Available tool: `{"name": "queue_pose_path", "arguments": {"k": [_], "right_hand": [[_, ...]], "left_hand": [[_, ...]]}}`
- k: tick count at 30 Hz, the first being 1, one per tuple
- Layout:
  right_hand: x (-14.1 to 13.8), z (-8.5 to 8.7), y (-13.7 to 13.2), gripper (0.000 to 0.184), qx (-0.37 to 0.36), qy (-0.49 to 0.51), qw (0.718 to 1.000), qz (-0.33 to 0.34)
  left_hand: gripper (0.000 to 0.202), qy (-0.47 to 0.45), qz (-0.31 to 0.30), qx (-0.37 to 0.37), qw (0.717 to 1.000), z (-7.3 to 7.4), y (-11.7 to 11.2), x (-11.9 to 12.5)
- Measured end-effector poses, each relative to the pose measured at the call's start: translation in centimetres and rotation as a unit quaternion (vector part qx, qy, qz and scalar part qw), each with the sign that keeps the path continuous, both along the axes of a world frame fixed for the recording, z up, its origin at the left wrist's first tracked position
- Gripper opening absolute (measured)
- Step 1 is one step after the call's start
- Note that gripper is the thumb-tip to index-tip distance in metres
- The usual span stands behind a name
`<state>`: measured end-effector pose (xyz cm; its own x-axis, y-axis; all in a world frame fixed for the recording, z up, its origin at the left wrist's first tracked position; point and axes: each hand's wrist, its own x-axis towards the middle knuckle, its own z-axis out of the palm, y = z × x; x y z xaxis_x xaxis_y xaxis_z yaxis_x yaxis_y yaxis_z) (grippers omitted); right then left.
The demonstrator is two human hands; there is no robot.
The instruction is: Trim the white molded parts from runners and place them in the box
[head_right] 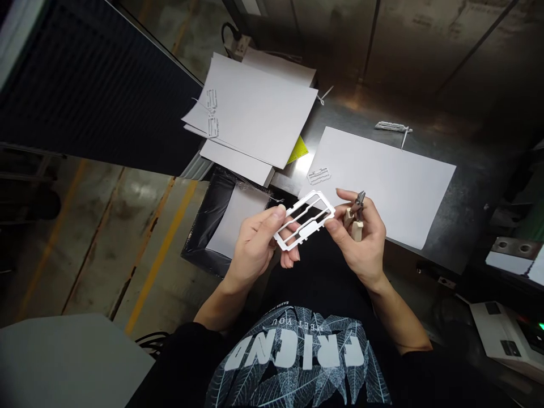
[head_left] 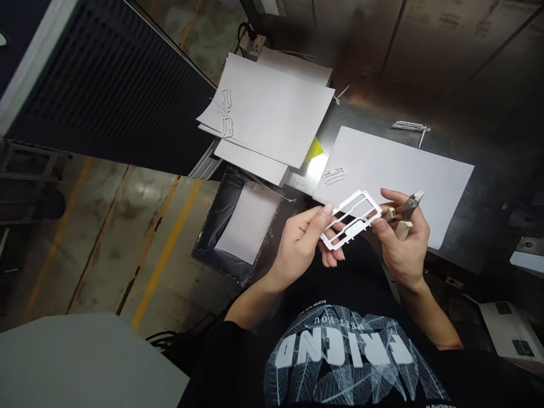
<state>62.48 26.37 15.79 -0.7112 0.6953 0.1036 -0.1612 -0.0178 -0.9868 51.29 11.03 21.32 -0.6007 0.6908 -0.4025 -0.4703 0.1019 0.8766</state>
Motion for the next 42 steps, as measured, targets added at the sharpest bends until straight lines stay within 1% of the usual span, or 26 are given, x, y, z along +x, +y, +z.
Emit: {"name": "queue_pose_path", "arguments": {"k": [1,4,9,16,21,26,31,34,36,38,40,42], "right_hand": [[0.2,-0.2,0.0,0.038,-0.017,-0.003,1.000,0.012],[0.7,-0.8,0.2,0.030,-0.039,-0.003,0.998,0.039],[1.0,-0.6,0.2,0.025,-0.053,0.014,0.997,0.057],[1.1,-0.4,0.1,0.032,-0.068,0.021,0.995,0.069],[1.3,-0.4,0.1,0.031,-0.078,0.018,0.994,0.079],[1.4,-0.4,0.0,0.036,-0.101,0.021,0.990,0.097],[1.3,-0.2,-0.4,0.030,-0.099,0.071,0.989,0.085],[1.4,-0.3,-0.6,0.028,-0.079,0.086,0.991,0.068],[1.4,-0.4,-0.6,0.028,-0.051,0.088,0.994,0.049],[1.5,-0.5,-0.6,0.027,-0.018,0.097,0.995,0.031],[1.4,-0.7,-0.5,0.028,0.018,0.110,0.994,0.018],[1.1,-0.7,-0.4,0.030,0.047,0.130,0.990,0.016]], "left_hand": [[0.045,-0.013,-0.008,0.007,1.000,0.0,0.0,0.0],[0.045,-0.035,-0.019,0.020,0.999,0.1,-0.1,0.0],[0.046,-0.031,-0.017,0.030,0.999,0.6,-0.1,0.4],[0.046,-0.021,-0.021,0.033,0.999,1.2,-0.2,0.6],[0.047,-0.028,-0.019,0.030,0.999,1.2,-0.3,0.7],[0.047,-0.036,-0.023,0.031,0.999,1.3,-0.3,0.7],[0.048,-0.039,-0.024,0.047,0.998,1.2,-0.3,0.7],[0.048,-0.031,-0.026,0.052,0.998,1.1,-0.5,0.9],[0.047,-0.018,-0.021,0.050,0.998,1.1,-0.7,1.1],[0.043,0.017,-0.010,0.037,0.999,1.2,-1.0,1.4],[0.037,0.090,0.005,0.025,0.996,1.4,-1.3,1.5],[0.028,0.191,0.008,0.021,0.981,1.6,-1.6,1.5]]}}
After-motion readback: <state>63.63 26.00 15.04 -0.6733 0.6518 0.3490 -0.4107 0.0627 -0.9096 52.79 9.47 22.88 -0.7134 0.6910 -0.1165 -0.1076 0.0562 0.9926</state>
